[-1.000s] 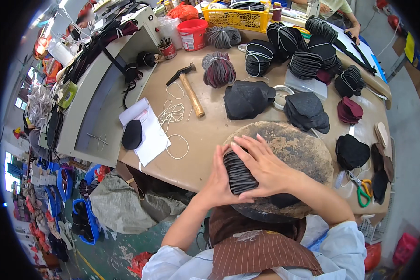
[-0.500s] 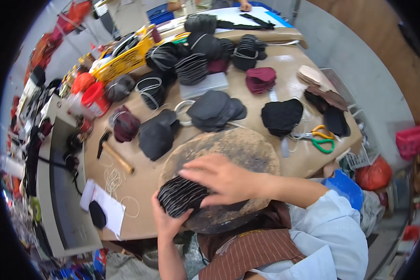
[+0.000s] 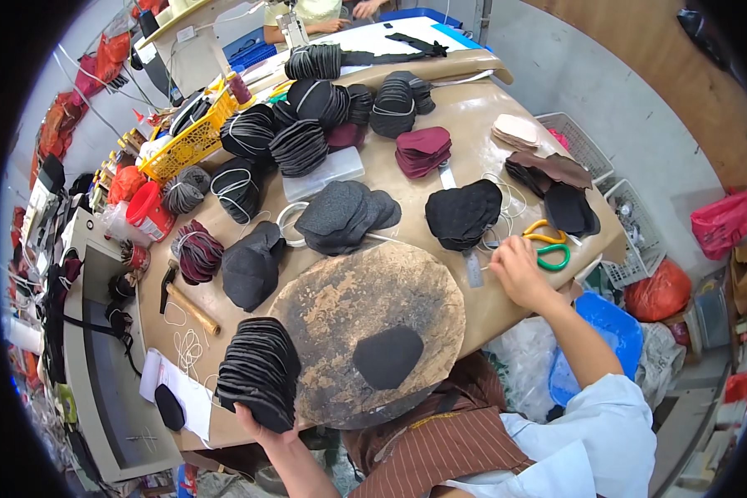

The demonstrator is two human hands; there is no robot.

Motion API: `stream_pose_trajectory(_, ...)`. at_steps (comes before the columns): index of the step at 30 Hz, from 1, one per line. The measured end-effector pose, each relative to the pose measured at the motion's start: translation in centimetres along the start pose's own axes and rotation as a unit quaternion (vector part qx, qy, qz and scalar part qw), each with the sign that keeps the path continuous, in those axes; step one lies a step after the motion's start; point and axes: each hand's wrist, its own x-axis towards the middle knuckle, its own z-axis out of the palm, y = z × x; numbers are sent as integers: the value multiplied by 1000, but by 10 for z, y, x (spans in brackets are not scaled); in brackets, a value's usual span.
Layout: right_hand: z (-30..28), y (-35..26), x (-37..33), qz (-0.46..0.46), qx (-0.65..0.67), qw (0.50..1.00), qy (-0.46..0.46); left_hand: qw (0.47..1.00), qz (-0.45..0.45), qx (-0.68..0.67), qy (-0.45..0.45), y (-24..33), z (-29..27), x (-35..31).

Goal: The person repeatedly picks up small black fabric pieces from a table and stacks them on a large circular wooden board. The person handles the pieces one at a time, aligning them into a neat pile. The workspace contains sewing supplies, including scissors, thread, and other fabric pieces.

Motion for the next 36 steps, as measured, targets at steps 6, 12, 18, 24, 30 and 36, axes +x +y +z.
stream_pose_trajectory(6, -57, -25, 37, 108, 446, 889, -11, 980, -103, -154, -77, -14, 13, -8)
stream_pose_trajectory(12, -55, -107, 78, 16, 542, 797, -267, 888, -226, -397, -48, -46, 89, 1)
stream_pose_trajectory(18, -11, -173, 112, 40, 671, 628, -391, 904, -230, -333, -136, -65, 89, 33)
stream_pose_trajectory(24, 9, -175, 109, 3, 793, 461, -397, 889, -222, -385, -106, -51, 64, 18)
stream_pose_trajectory(30, -27, -177, 123, -345, 322, 861, -187, 971, -186, 150, -23, -34, 102, 20)
stream_pose_trajectory(36, -56, -225, 82, -481, 505, 699, -158, 981, -128, 134, 64, -40, 104, 49)
